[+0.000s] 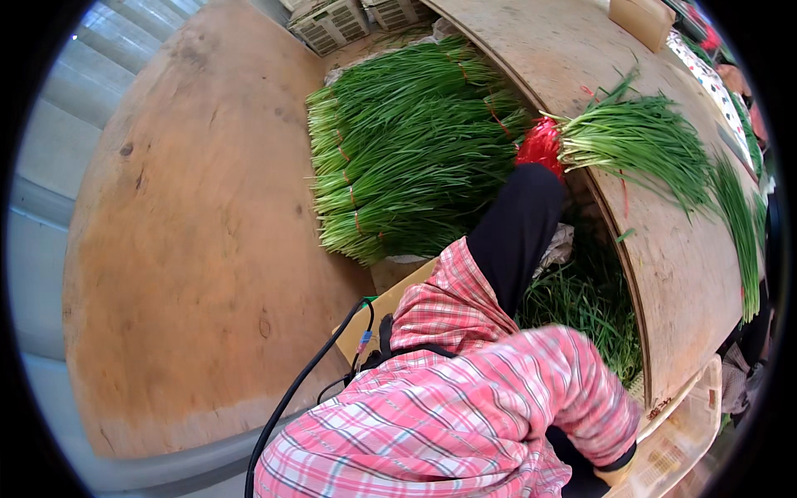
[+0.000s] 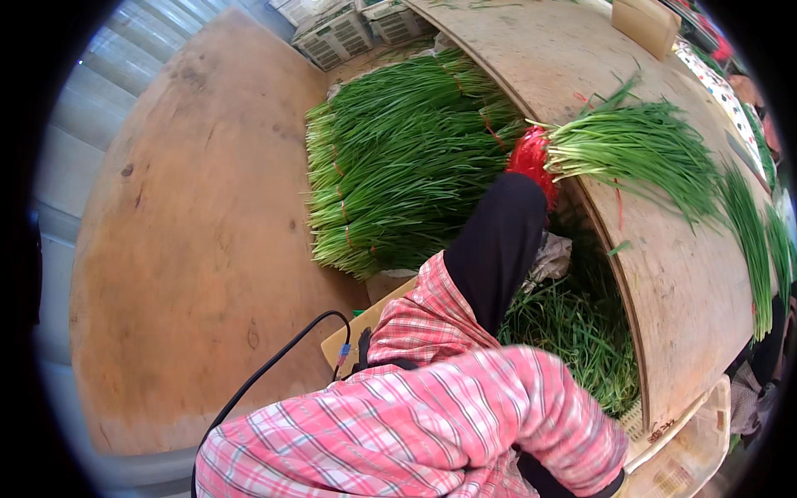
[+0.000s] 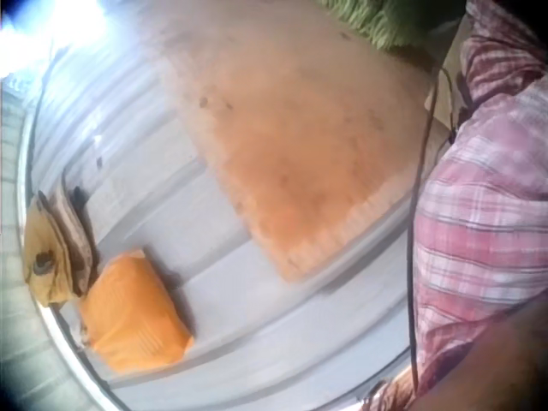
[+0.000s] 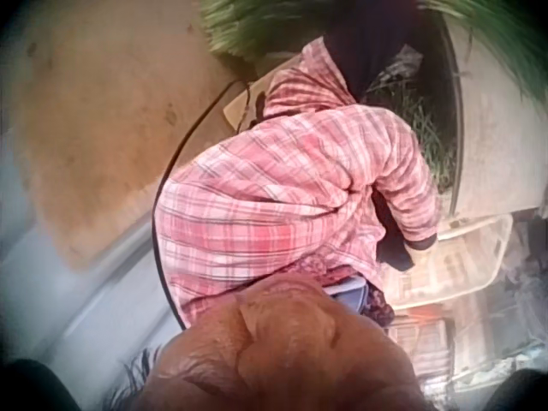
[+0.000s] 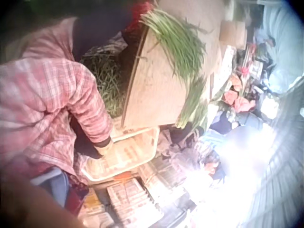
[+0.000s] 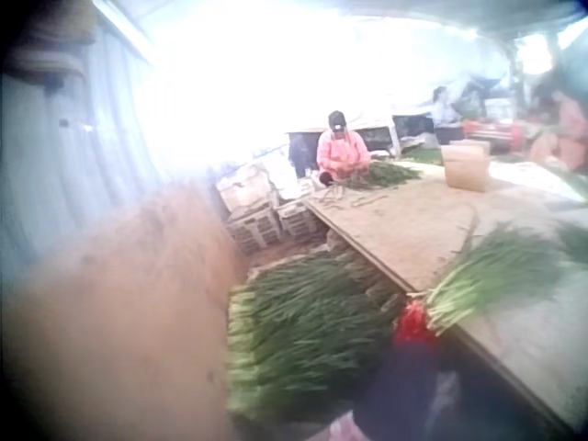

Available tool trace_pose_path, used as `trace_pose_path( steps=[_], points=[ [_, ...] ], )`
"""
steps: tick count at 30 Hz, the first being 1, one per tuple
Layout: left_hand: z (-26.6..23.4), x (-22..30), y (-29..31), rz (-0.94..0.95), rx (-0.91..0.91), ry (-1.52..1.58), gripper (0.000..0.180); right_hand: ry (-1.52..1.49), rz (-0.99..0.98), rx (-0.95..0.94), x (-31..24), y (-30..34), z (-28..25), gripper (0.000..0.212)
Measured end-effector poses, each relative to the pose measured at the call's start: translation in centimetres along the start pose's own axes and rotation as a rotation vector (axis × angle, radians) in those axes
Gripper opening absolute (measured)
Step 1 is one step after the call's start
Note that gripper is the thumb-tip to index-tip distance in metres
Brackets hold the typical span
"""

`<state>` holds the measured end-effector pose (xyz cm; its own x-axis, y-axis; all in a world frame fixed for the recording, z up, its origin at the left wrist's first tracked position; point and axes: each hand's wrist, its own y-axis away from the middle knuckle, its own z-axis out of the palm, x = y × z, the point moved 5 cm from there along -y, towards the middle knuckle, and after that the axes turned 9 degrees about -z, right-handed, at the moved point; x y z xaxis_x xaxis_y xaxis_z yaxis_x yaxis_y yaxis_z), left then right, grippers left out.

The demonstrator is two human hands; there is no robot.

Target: The person processes chives by bundling them with red ties, picking through a crate of harvested stems, and arranging them into organized bunches.

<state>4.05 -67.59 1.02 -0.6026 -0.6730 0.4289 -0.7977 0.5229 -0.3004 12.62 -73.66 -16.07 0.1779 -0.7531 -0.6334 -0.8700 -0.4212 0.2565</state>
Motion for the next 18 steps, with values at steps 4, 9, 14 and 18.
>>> trace_pose_path(
  steps=[4,9,14,18],
  points=[
    [-8.4,-2.2,6.0,0.13,0.0,-0.063,0.013,-0.007,0.014,0.006,0.2,1.3,-0.2,0.087],
    [-23.5,-8.1,25.3,0.294,-0.157,-0.263,0.031,-0.02,0.054,0.025,2.2,3.2,-0.6,0.088],
    [-24.0,-2.8,47.8,-0.92,-1.505,0.636,0.03,-0.03,0.118,0.061,5.7,5.1,-1.3,0.088],
    [-20.1,0.9,54.6,-1.228,-1.289,0.937,0.026,-0.013,0.192,0.156,9.9,7.8,-3.2,0.088]
  ],
)
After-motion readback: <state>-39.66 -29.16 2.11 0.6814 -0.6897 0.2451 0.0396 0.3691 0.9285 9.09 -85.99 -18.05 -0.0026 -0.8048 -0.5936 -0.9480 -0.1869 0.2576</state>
